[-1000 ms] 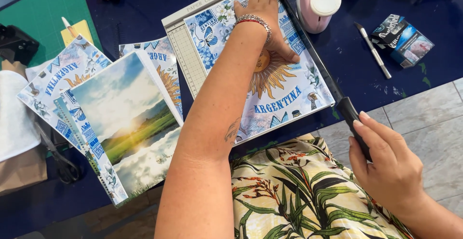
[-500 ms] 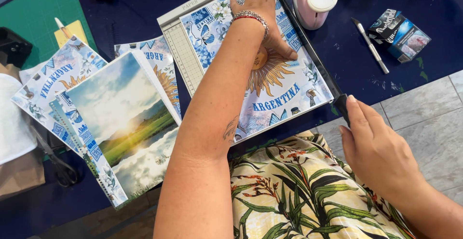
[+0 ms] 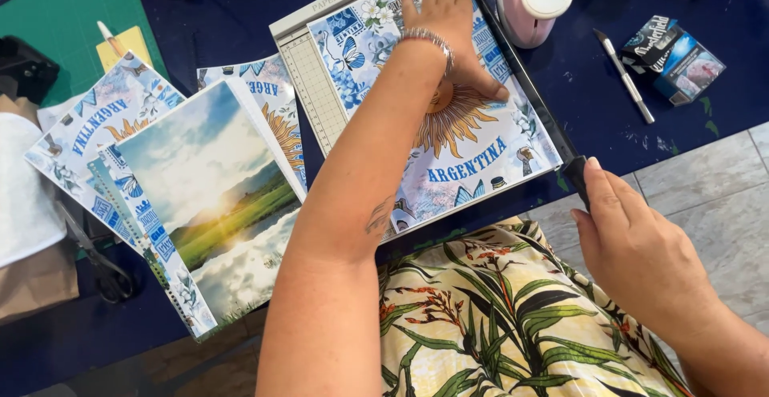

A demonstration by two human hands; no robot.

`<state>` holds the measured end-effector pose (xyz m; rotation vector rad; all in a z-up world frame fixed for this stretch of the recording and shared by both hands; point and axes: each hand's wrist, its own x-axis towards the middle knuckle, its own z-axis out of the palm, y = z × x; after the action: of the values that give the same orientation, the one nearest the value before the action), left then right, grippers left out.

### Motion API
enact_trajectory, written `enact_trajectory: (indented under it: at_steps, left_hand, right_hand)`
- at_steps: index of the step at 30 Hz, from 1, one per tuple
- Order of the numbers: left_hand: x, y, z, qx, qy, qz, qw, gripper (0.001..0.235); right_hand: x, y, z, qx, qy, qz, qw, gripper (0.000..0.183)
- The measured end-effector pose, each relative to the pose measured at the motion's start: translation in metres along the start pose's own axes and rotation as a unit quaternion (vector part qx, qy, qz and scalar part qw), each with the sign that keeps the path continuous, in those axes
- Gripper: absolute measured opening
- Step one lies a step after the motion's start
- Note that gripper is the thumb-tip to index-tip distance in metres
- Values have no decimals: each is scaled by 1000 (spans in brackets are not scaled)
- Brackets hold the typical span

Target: Trimming the edges of printed sheets using a manual paper cutter

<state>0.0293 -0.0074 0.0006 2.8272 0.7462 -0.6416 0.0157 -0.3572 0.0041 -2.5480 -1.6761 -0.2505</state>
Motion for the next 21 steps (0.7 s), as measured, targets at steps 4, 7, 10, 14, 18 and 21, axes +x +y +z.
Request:
enact_trajectory:
  at_steps: [4, 7, 10, 14, 18, 21]
  left_hand:
    - [-52, 23, 7, -5, 4, 30, 1000, 156]
    - [-81, 43, 36, -49, 53, 74, 995, 158]
    - [-85, 54, 55, -53, 80, 57, 994, 158]
    - [-85, 56, 59, -8, 96, 51, 994, 162]
    - [-86, 55, 58, -2, 100, 43, 994, 162]
    - [-88, 56, 54, 10, 83, 41, 996, 161]
  right_hand:
    - [5, 0, -9, 56, -20, 1, 998, 62]
    - [3, 1, -7, 35, -23, -5, 999, 63]
    - [2, 1, -7, 22, -18, -5, 1000, 61]
    - [3, -1, -11, 34, -26, 2, 999, 61]
    - [2, 2, -9, 38, -23, 0, 999, 61]
    - [1, 2, -7, 46, -21, 0, 999, 61]
